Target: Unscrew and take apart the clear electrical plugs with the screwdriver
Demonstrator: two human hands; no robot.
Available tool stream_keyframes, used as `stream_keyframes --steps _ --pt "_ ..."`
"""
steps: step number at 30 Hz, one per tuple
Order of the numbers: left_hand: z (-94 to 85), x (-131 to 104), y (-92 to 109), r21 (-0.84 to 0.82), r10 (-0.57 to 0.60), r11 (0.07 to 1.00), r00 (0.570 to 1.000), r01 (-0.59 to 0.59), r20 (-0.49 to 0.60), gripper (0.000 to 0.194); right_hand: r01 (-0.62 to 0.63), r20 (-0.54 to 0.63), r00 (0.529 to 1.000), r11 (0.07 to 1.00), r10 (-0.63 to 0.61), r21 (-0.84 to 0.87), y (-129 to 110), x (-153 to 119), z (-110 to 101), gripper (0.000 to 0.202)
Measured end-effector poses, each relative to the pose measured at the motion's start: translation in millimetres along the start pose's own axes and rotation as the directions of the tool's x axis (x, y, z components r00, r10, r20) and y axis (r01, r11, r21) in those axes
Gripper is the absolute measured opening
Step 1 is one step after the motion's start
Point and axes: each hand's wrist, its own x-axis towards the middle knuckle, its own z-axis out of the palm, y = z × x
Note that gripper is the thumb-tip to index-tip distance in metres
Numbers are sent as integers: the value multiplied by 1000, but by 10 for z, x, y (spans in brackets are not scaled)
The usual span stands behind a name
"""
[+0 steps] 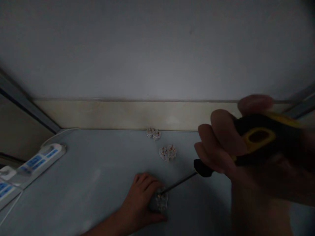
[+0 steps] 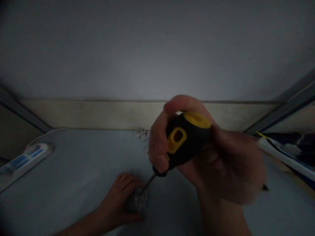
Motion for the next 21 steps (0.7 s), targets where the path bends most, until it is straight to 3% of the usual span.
stream_keyframes --steps 4,6,10,14,17,21 --pt "-16 12 8 -7 4 1000 1000 -4 7 75 10 -82 996 992 -20 -130 -30 46 70 33" --pt "-8 14 5 -6 2 1000 1000 -2 11 75 50 -63 996 983 -62 -176 -20 60 122 35" --pt "27 0 -11 -10 -5 1000 1000 5 -15 79 114 12 994 990 -113 -80 29 27 98 33" --pt "40 -12 -19 -25 1 1000 999 -1 -37 76 41 -26 999 999 -42 -32 15 6 17 25" --pt "31 -9 -16 -26 0 1000 999 -1 -35 75 5 -49 999 997 -9 -75 -13 41 53 25" --pt "21 -2 -7 -28 -12 1000 1000 11 -19 75 87 -102 989 975 -110 -207 5 65 153 38"
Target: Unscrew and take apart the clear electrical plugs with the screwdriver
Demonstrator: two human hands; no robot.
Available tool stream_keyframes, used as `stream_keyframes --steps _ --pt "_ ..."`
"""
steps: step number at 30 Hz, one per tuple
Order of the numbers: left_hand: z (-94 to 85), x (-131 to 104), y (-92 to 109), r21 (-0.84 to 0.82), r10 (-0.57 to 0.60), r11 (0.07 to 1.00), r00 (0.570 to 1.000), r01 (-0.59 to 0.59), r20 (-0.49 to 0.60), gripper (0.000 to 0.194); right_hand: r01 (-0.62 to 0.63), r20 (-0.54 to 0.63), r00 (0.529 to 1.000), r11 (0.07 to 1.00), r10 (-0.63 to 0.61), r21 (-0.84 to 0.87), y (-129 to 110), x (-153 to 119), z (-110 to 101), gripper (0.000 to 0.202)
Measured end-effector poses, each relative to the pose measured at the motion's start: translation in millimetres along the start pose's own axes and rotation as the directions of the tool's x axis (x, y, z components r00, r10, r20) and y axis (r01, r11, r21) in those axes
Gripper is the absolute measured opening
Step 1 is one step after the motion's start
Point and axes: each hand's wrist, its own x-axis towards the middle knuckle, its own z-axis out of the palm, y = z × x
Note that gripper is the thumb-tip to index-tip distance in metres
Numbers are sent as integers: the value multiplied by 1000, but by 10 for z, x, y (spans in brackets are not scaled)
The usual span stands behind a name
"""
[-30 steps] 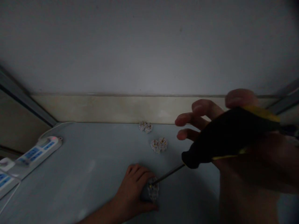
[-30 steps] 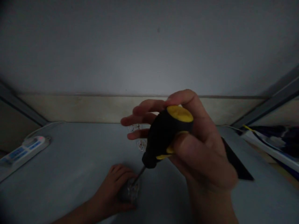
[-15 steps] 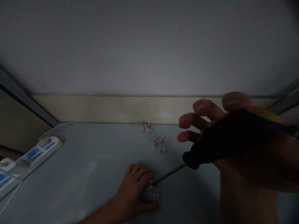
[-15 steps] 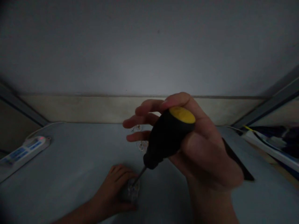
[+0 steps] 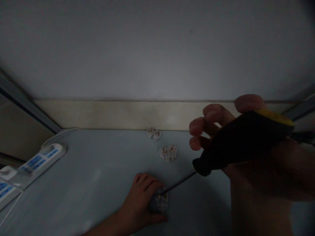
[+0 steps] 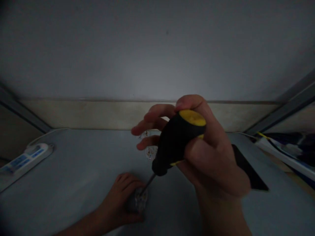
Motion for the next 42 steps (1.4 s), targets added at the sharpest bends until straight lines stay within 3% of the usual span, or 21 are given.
stream_keyframes --steps 3,6,9,13,17,20,27,30,33,36,39,42 --pt "-4 1 10 0 -10 1000 1000 10 2 74 26 24 999 995 -28 95 33 -22 -2 39" --pt "-12 1 17 8 -7 1000 1000 7 8 75 -36 5 999 984 35 172 47 -14 -51 36" --pt "-20 2 15 19 7 1000 1000 -7 19 72 -78 -23 996 989 81 123 27 34 -49 27" --pt "-3 -8 -2 12 5 1000 1000 -5 -1 73 -72 -18 997 997 72 13 9 56 7 37" --pt "26 -25 -19 -9 4 1000 999 -4 -32 71 -21 36 999 992 17 124 39 -4 -22 33" --pt "24 -28 -17 3 6 1000 1000 -6 -29 71 -59 45 998 981 51 183 32 -6 -40 26" --pt "-3 -8 -2 4 9 1000 1000 -9 -9 74 -43 -5 999 999 43 -5 -12 12 11 34" --pt "-1 -9 -8 1 15 1000 1000 -15 -9 77 1 47 999 998 -4 69 33 -45 -73 34" --pt "-8 -7 -6 6 10 1000 1000 -10 -5 76 -43 72 997 988 33 148 41 -49 -132 30" --pt "-17 -5 3 -4 5 1000 1000 -5 3 71 -87 38 996 991 84 100 -1 4 -71 25" --pt "-8 -10 1 -12 4 1000 1000 -4 -11 70 -75 -15 997 997 76 24 -27 28 14 36" --pt "10 -16 -10 -3 6 1000 1000 -6 -12 76 -48 -1 999 996 48 73 -11 -10 -6 40"
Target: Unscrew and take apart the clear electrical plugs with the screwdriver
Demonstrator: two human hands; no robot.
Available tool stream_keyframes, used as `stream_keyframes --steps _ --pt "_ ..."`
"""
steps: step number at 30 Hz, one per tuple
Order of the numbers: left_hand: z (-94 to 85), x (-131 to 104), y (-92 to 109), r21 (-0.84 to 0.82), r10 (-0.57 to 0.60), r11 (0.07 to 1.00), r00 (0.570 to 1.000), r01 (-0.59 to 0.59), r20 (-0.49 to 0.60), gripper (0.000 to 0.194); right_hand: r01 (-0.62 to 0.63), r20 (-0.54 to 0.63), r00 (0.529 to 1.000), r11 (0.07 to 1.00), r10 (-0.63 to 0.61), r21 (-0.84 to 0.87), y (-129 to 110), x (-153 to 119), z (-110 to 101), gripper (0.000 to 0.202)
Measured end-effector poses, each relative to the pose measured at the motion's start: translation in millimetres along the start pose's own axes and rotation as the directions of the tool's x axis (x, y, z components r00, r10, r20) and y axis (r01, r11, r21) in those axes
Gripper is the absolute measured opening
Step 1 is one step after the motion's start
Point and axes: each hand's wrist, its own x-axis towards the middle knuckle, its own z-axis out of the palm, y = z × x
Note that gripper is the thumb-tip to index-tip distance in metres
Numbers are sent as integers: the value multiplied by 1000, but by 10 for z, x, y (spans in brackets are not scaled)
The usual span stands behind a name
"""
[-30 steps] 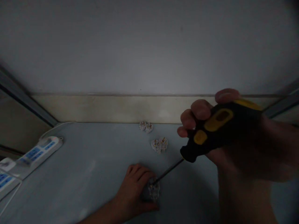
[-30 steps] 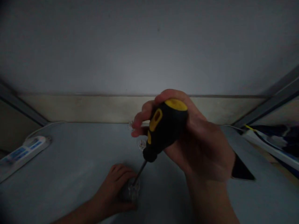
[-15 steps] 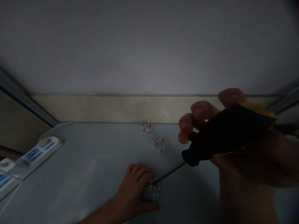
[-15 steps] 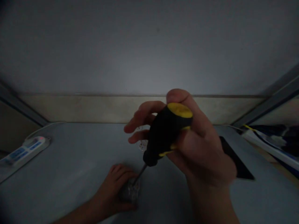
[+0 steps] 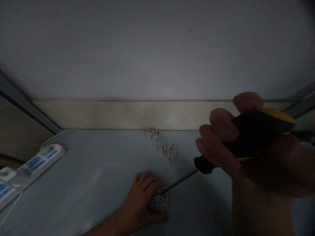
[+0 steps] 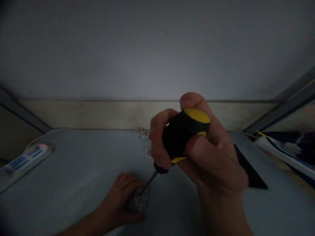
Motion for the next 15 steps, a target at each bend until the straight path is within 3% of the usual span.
stream_keyframes --steps 4,7,11,15 --pt "-4 5 3 11 -2 1000 1000 2 10 74 -48 20 999 995 46 84 4 -30 -108 30" --pt "-17 12 11 3 1 1000 1000 -1 22 72 -64 18 998 997 63 48 -15 -1 -96 27" --pt "-15 14 14 0 -14 1000 1000 14 19 73 5 16 1000 996 -3 -90 -2 13 -15 40" --pt "-23 16 28 13 -16 1000 1000 16 23 74 -3 76 997 1000 2 8 51 -32 -78 39"
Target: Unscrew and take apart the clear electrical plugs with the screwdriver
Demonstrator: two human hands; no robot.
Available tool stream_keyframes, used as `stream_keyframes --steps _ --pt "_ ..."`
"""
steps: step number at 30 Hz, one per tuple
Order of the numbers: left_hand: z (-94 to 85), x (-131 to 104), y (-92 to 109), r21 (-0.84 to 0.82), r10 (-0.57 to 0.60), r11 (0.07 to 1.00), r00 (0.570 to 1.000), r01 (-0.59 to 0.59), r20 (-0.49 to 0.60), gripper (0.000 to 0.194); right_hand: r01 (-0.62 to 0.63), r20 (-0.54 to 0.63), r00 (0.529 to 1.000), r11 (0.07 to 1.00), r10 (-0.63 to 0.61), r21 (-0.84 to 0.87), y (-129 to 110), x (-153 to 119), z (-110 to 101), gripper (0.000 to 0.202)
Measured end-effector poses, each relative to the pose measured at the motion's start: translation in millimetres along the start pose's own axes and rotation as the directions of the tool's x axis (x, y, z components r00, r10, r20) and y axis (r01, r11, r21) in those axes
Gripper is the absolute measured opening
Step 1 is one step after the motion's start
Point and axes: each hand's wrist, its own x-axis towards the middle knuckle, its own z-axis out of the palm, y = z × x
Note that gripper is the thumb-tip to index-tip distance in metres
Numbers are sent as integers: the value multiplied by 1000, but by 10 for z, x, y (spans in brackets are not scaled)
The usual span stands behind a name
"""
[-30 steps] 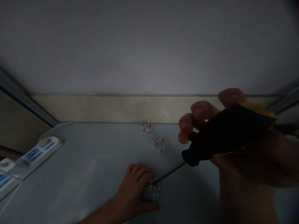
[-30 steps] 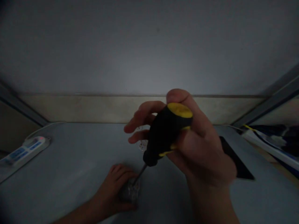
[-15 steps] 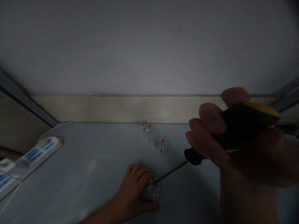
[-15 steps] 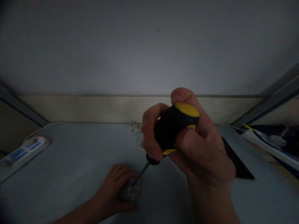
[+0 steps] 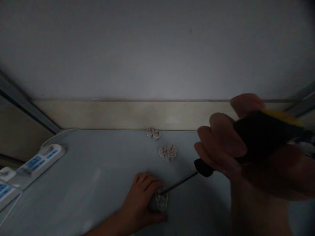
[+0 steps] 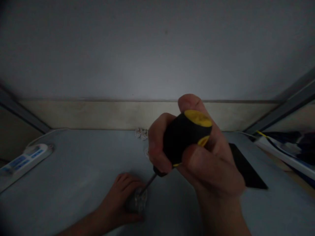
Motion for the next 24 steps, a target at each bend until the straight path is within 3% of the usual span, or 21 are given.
stream_keyframes --steps 4,11,14,18,24 --pt "-8 2 6 8 6 1000 1000 -6 -9 74 -35 -5 999 997 35 68 5 -1 -78 28" --pt "16 5 -6 7 12 1000 1000 -11 -8 78 -8 -9 1000 994 7 -111 -54 85 130 38" --pt "12 0 -8 4 23 1000 1000 -23 -5 76 50 -9 999 998 -51 -27 -33 69 138 39" --pt "14 -12 -23 7 27 1000 1000 -27 -10 78 0 -67 998 998 4 58 -27 44 56 33" --pt "18 -8 -18 -4 5 1000 1000 -5 7 79 30 -55 998 978 -43 -207 -45 78 88 32"
